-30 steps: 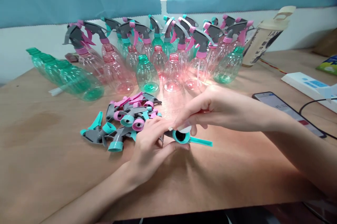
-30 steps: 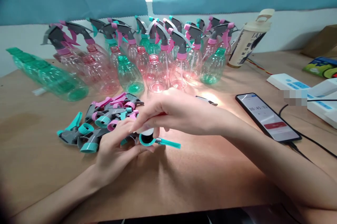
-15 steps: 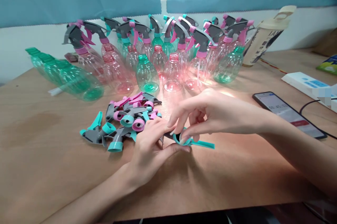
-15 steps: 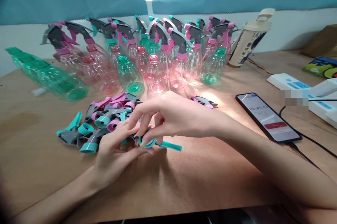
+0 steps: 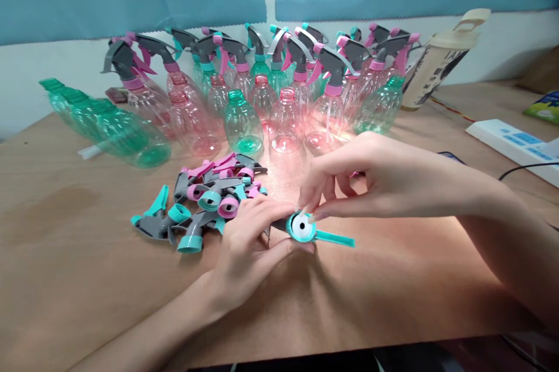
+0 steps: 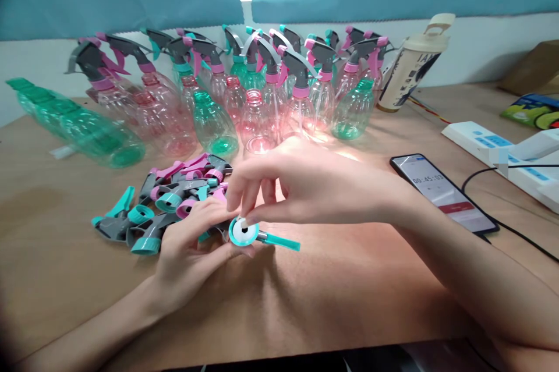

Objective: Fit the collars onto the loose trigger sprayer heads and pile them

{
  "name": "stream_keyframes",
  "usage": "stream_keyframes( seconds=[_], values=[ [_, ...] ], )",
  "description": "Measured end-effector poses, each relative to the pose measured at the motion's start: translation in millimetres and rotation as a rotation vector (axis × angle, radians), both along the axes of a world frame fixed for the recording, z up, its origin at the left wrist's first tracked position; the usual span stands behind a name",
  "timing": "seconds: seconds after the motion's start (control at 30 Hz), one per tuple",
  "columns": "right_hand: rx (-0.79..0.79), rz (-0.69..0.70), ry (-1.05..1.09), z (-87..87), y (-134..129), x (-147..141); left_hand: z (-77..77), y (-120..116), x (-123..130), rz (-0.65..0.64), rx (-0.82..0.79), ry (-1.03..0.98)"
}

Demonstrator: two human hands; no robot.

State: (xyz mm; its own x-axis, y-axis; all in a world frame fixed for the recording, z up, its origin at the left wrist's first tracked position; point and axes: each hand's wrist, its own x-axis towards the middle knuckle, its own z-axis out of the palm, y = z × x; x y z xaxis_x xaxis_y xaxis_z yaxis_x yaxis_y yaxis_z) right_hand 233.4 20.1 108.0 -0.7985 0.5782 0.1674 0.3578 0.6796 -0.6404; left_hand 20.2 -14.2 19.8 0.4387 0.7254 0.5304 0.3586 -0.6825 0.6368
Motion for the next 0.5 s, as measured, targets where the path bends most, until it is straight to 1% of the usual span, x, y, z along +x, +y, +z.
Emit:
stream_keyframes(
  seconds=[0.1, 0.27, 0.4, 0.5],
  values=[
    [0.085, -0.007, -0.068, 0.5, -5, -3, 0.2, 0, -1, -0.003, 0.004, 0.008],
    [0.219, -0.051, -0.155, -1.6, -14, -7, -4.3, 1, -3, -0.011, 0.089, -0.009],
    [0.261, -0.064, -0.197, -3.3, -18, -10, -8.1, 3, -5, 0.016, 0.153, 0.019],
    [0.273, -0.064, -0.203, -4.5, -18, -11, -8.4, 3, -5, 0.027, 0.164, 0.038]
  ],
)
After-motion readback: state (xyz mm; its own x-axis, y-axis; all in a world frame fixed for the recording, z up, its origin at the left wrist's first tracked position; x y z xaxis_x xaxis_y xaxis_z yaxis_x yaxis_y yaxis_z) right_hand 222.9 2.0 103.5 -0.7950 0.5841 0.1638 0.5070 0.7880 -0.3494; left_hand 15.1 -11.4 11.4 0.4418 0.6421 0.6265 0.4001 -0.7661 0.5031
